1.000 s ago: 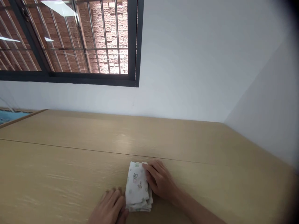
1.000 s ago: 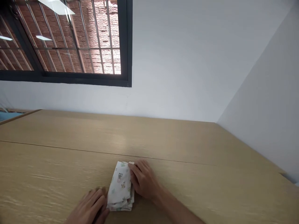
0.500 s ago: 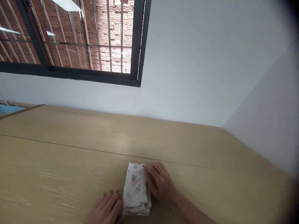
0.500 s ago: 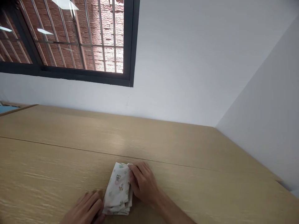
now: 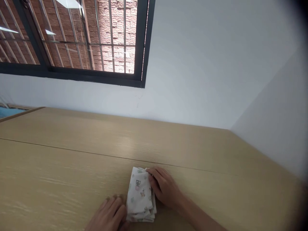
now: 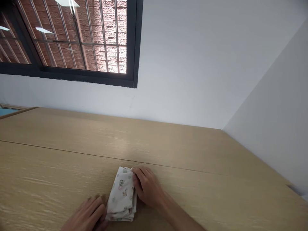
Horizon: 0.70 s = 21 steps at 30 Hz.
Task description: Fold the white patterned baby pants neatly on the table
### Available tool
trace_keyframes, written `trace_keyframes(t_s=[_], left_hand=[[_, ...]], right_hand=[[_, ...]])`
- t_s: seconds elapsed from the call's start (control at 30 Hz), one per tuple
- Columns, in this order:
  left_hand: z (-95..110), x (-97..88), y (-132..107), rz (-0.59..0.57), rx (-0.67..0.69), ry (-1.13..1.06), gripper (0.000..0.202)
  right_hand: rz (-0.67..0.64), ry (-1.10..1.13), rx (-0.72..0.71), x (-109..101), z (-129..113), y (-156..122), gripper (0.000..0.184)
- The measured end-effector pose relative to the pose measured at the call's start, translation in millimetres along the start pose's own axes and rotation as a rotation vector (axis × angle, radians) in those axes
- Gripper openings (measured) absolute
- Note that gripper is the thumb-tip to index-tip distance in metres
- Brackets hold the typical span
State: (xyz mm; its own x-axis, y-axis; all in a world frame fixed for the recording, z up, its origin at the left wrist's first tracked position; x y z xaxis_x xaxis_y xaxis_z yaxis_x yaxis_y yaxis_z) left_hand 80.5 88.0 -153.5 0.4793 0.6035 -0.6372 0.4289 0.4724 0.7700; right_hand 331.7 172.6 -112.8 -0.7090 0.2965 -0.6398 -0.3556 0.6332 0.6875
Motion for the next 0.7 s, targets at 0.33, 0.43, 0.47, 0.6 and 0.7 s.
trace_keyframes(t_s=[0.33, 0.43, 0.47, 0.6, 0.7], left_hand=[[0.5, -0.5, 0.8, 0.026, 0.031, -0.004, 0.023], [1.4, -1.3, 2.6, 0.031, 0.039, 0.003, 0.023], [1.8, -1.2, 3.2, 0.032, 0.042, 0.003, 0.023], [2.7, -0.4, 4.6, 0.049, 0.05, 0.015, 0.027], [1.6, -0.6, 4.6, 0.062, 0.064, 0.027, 0.03]], right_hand=[[-0.022, 0.022, 0.013, -1.2, -1.0, 0.5, 0.024], [-0.033, 0.027, 0.018, -1.2, -0.6, 0.5, 0.025], [-0.034, 0.029, 0.019, -1.2, -0.3, 0.4, 0.025], [-0.037, 0.029, 0.021, -0.3, 0.9, -0.5, 0.025], [-0.037, 0.025, 0.021, 0.9, 1.3, -0.7, 0.025]])
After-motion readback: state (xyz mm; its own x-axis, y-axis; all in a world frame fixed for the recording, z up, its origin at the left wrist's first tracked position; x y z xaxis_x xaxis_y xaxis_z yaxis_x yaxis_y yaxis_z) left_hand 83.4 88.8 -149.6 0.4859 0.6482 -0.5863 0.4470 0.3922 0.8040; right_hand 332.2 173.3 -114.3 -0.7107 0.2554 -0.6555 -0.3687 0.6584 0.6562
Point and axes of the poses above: each hand's wrist, its own y-axis towards the middle knuckle, its own x-axis out of the palm, z = x × y, the point moved 1 cm from there along y, towards the middle knuckle, and after that the axes turned 14 degrees about z, right-handed, at the moved point
